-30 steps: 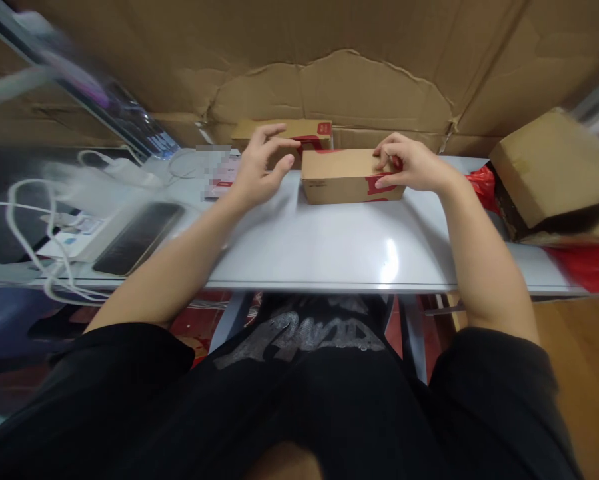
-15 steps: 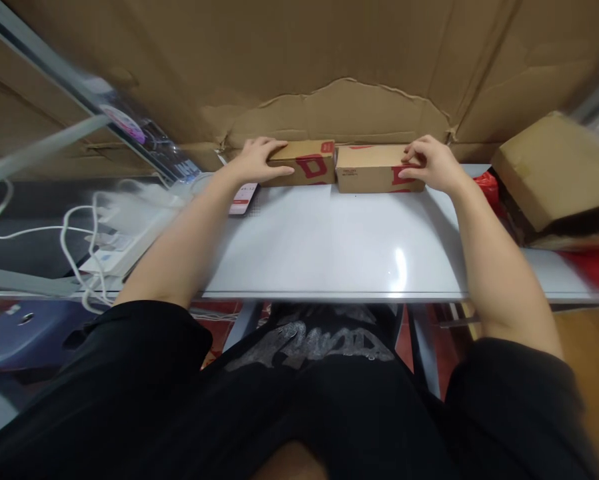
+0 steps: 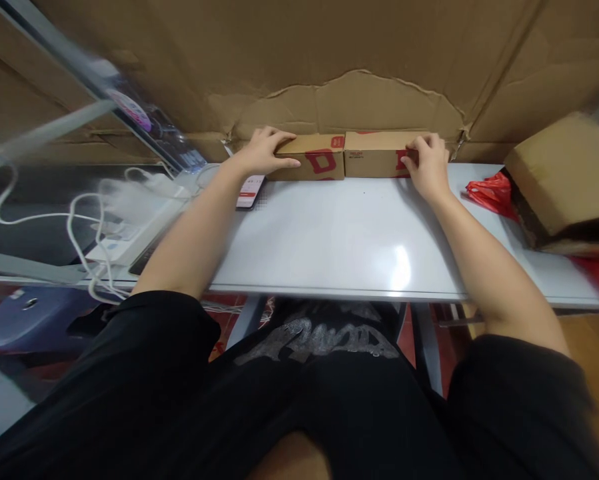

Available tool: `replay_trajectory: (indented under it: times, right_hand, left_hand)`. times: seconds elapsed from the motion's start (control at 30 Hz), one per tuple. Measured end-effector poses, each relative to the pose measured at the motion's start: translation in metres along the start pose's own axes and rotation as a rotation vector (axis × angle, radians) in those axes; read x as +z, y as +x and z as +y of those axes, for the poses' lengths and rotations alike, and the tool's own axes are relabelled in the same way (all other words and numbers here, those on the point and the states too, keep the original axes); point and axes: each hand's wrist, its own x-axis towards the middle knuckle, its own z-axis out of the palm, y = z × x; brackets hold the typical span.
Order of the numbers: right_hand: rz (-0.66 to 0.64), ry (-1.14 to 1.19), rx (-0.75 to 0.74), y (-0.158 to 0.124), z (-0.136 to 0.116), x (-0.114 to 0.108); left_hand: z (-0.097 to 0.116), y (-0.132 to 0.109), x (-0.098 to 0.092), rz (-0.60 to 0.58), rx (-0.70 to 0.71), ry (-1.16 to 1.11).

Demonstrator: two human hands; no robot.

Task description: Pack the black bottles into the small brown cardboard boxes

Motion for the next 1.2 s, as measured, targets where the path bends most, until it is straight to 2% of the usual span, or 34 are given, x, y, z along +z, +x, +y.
replay_trajectory:
  times: [0.17,0.33,0.43,0.53,0.7,0.8,0.93,1.07,1.2]
  right_hand:
    - [-0.049,-0.061,0.075,-0.006,-0.023,-0.007]
    - [-0.085,-0.19,0.114,-0.007,-0.043,-0.016]
    - [-0.101,-0.225,0.124,-0.006,-0.046,-0.018]
    - [-0.061,-0.206,0.104,-0.005,-0.036,-0.015]
    - [-0.022,0.035,-0.03,-0.001,-0.004,-0.007]
    - [-0.006,0.101,-0.088,-0.001,0.005,-0.006]
    - [-0.002,0.053,-0.093,-0.003,0.002,-0.01]
    - [-0.026,-0.016,-0.096,-0.005,-0.008,-0.014]
    - [-0.041,-0.033,-0.151,-0.011,-0.04,-0.025]
  left_hand:
    - [-0.011,0.005,0.0,0.019,-0.021,-0.027]
    - [-0.001,-0.006,-0.009,0.002,-0.026,-0.04]
    - [0.007,-0.012,-0.016,-0.029,-0.053,-0.039]
    - [0.007,-0.017,-0.022,-0.051,-0.076,-0.052]
    - [0.0,-0.031,-0.028,-0.073,-0.048,-0.072]
    - [0.0,-0.044,-0.028,-0.085,-0.048,-0.082]
    - [0.009,-0.06,-0.031,-0.094,-0.044,-0.083]
    - [0.023,-0.077,-0.04,-0.153,0.001,-0.059]
    - [0.048,-0.09,-0.041,-0.217,0.065,-0.049]
